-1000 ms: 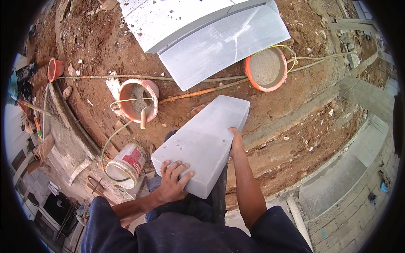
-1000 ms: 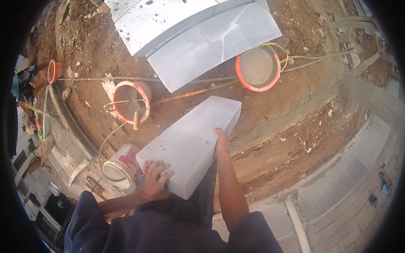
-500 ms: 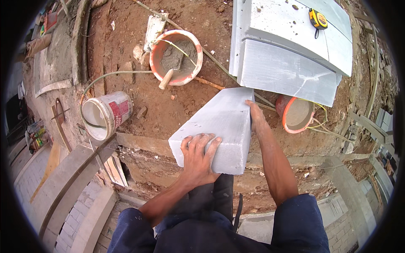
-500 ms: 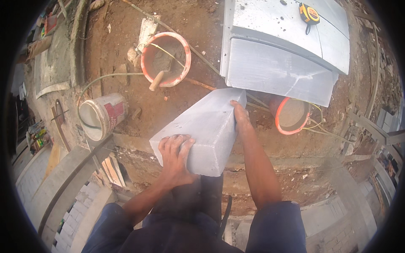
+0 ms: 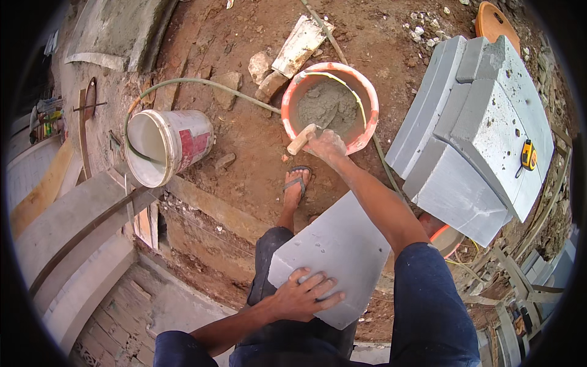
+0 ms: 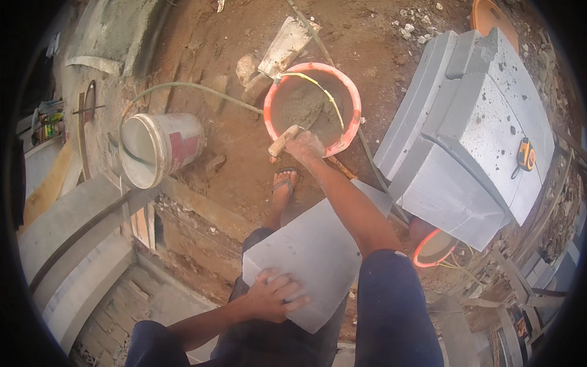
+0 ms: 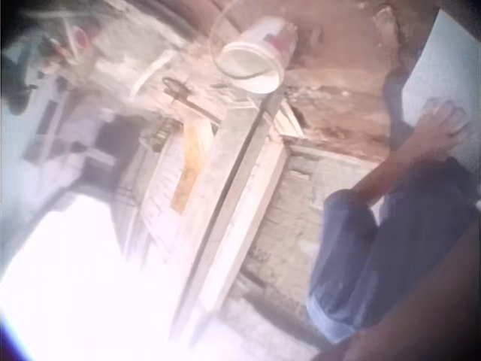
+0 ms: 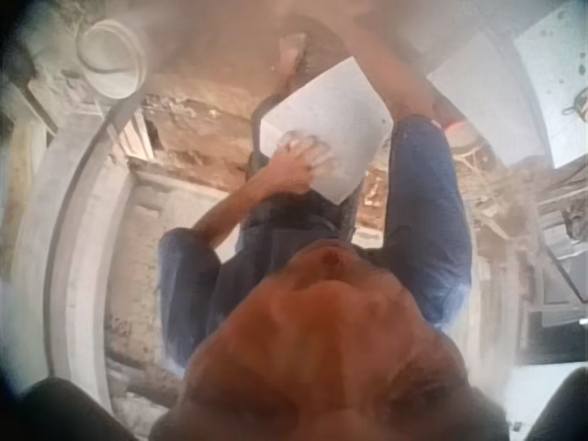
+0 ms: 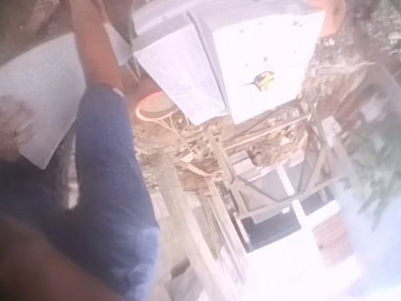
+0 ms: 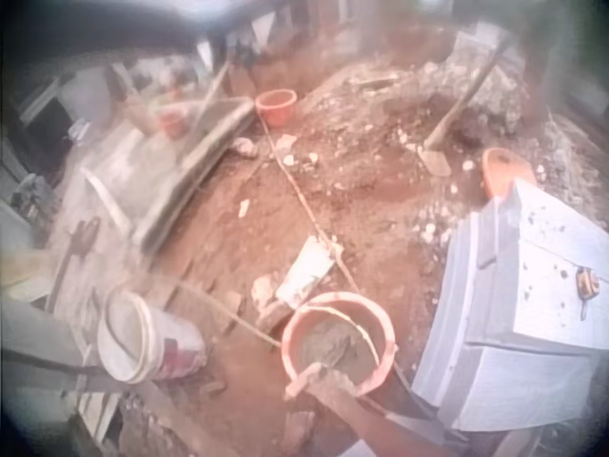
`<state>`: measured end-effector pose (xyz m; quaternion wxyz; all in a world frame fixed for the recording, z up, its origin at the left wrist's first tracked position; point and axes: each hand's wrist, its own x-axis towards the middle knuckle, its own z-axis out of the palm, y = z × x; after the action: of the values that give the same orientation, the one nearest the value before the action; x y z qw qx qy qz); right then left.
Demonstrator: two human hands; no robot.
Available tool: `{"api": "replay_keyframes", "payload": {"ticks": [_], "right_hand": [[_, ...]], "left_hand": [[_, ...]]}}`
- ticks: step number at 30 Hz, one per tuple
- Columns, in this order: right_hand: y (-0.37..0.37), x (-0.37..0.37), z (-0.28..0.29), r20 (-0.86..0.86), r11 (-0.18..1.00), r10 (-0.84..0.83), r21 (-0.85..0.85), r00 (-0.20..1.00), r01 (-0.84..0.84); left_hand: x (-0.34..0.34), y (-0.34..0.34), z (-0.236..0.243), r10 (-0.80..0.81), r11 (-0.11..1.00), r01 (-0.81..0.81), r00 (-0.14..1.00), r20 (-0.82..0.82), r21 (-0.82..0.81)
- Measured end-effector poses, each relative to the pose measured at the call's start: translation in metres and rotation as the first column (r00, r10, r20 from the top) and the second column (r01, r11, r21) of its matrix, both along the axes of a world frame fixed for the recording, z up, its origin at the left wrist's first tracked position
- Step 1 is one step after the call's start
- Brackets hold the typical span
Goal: The person scoops wet cement from a bucket using a trowel and spreads it onto the back of a rectangular tile. They repeat this process for multiple tiles, placing the coated tiles on the ground.
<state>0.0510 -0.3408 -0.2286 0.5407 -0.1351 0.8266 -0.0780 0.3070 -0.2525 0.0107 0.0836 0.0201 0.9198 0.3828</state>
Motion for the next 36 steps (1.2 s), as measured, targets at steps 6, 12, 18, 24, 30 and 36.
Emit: {"api": "replay_keyframes", "payload": {"ticks": [6, 12, 18, 24, 30, 36], "right_hand": [[-0.031, 0.023, -0.069, 0.081, 0.932, -0.363, 0.032, 0.928, 0.362], [0.055, -0.004, 0.047, 0.206, 0.985, -0.144, 0.124, 0.968, 0.120], [0.107, -0.041, 0.131, -0.409, 0.793, 0.298, -0.397, 0.862, -0.463], [0.169, -0.072, 0.142, -0.325, 0.926, 0.302, -0.124, 0.896, -0.357], [0.416, 0.035, 0.200, -0.376, 0.892, -0.441, -0.287, 0.815, 0.350], [0.610, 0.119, 0.169, -0.502, 0.679, -0.642, -0.021, 0.579, 0.734]], "left_hand": [[0.003, 0.000, -0.007, 0.034, 0.999, -0.039, 0.989, -0.143, -0.032], [-0.010, -0.014, -0.002, 0.026, 1.000, -0.025, 0.995, -0.096, 0.010], [-0.021, -0.025, -0.003, 0.050, 0.999, -0.049, 0.993, -0.104, 0.012], [-0.037, -0.022, -0.001, 0.054, 0.997, -0.059, 0.994, -0.095, -0.045], [-0.064, -0.002, 0.013, -0.110, 0.990, 0.102, 0.990, -0.089, -0.093], [-0.108, 0.049, 0.040, -0.276, 0.940, 0.262, 0.961, -0.033, -0.220]]}}
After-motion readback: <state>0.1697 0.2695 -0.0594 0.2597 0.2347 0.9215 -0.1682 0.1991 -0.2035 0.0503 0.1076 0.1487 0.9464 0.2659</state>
